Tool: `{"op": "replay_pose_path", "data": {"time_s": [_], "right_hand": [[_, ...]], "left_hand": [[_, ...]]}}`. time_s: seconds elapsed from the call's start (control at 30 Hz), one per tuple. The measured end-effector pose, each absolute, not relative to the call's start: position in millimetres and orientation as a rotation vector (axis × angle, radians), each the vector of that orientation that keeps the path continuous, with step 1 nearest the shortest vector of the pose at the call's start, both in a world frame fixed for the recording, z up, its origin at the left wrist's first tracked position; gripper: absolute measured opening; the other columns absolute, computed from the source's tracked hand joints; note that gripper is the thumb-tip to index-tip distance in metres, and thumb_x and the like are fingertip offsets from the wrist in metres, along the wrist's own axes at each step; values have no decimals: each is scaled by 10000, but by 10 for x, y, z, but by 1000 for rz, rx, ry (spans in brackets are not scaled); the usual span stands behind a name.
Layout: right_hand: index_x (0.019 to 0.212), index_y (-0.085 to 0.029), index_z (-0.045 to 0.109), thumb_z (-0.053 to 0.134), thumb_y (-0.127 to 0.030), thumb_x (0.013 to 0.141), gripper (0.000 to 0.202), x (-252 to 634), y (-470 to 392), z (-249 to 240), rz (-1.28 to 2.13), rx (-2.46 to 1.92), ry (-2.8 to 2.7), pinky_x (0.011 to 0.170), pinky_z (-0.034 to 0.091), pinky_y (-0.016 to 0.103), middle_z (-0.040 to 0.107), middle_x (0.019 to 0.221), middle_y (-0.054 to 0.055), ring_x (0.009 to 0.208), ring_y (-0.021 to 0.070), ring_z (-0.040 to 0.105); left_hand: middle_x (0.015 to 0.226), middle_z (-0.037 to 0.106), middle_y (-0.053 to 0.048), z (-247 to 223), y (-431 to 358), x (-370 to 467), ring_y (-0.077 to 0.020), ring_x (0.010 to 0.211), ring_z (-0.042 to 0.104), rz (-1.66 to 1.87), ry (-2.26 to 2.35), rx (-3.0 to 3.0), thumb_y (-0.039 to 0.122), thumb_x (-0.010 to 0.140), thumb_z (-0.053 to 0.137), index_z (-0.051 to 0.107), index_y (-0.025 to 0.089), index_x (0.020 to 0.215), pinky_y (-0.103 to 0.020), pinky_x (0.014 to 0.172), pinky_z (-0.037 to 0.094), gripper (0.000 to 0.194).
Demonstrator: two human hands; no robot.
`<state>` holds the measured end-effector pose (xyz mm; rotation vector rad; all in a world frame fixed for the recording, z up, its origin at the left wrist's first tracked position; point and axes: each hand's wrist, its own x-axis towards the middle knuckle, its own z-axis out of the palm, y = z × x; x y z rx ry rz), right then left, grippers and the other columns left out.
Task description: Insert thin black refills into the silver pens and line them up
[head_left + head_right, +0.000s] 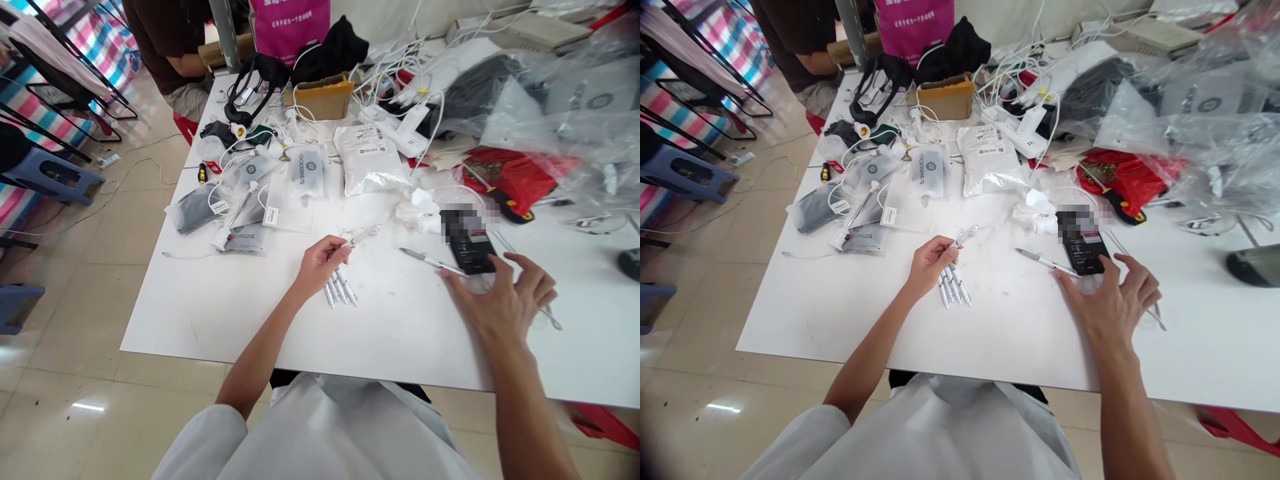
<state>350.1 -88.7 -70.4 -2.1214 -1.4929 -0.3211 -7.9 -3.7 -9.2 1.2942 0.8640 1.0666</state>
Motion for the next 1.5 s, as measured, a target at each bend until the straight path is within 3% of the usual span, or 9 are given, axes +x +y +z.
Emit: {"op": "replay_pose_path", "data": {"time_s": [0.1,0.33,0.43,0.67,0.8,0.93,1.2,1.37,1.5], "right_hand": [[1319,-241,679,559,-946,790,889,3502,-854,-698,-316,-2097,-1545,1128,293,599,546,1534,200,1416,434,409],[1383,-221,664,660,-860,795,868,3468,-660,-643,-288,-2120,-1637,1112,324,602,503,1567,235,1411,456,414],[1405,-218,638,698,-833,784,876,3469,-650,-641,-291,-2125,-1614,1115,326,610,498,1556,247,1404,462,421],[1208,-250,726,643,-861,822,728,3538,-724,-713,-376,-2045,-1590,1069,355,551,620,1412,179,1299,401,503],[1323,-248,724,559,-921,825,853,3511,-700,-710,-332,-2074,-1623,1102,328,578,518,1519,199,1374,426,424],[1419,-218,658,547,-969,784,989,3528,-696,-725,-340,-2070,-1606,1111,324,598,487,1515,230,1363,427,420],[1236,-237,717,751,-794,793,713,3619,-708,-795,-436,-1988,-1605,1038,375,589,583,1374,193,1271,403,497],[1177,-230,737,738,-791,807,672,3607,-714,-780,-440,-1994,-1589,1035,394,557,618,1369,177,1266,388,530],[1203,-234,701,700,-803,825,683,3543,-710,-715,-387,-1970,-1565,1047,400,533,653,1296,179,1225,373,582]], "left_hand": [[757,617,-6,-55,-57,-72,-155,814,634,1055,836,1310,584,1018,668,700,193,987,-319,834,513,394],[723,595,16,-75,-72,-71,-132,678,521,1005,819,1300,594,1040,629,645,214,1155,-292,645,396,398],[729,600,8,-90,-76,-68,-130,658,495,984,835,1289,604,1050,605,614,215,1067,-298,633,376,390],[764,577,1,-69,-92,-42,-136,718,525,978,845,1276,636,1053,571,628,207,1031,-301,704,439,432],[834,603,2,-78,-105,-36,-122,728,517,966,877,1283,577,963,752,629,214,1001,-278,683,422,385],[780,577,-2,-69,-110,-39,-135,718,512,947,885,1327,586,1021,659,694,202,1029,-283,662,408,386],[775,535,-15,-25,-121,-45,-145,734,519,957,876,1387,605,1093,496,753,180,1082,-302,710,431,496],[776,595,-2,-100,-106,-37,-147,744,541,988,850,1331,608,1063,572,654,202,1192,-302,716,431,433],[799,627,-14,-122,-95,-41,-143,751,552,977,840,1326,600,1053,597,596,205,1007,-294,711,439,398]]}}
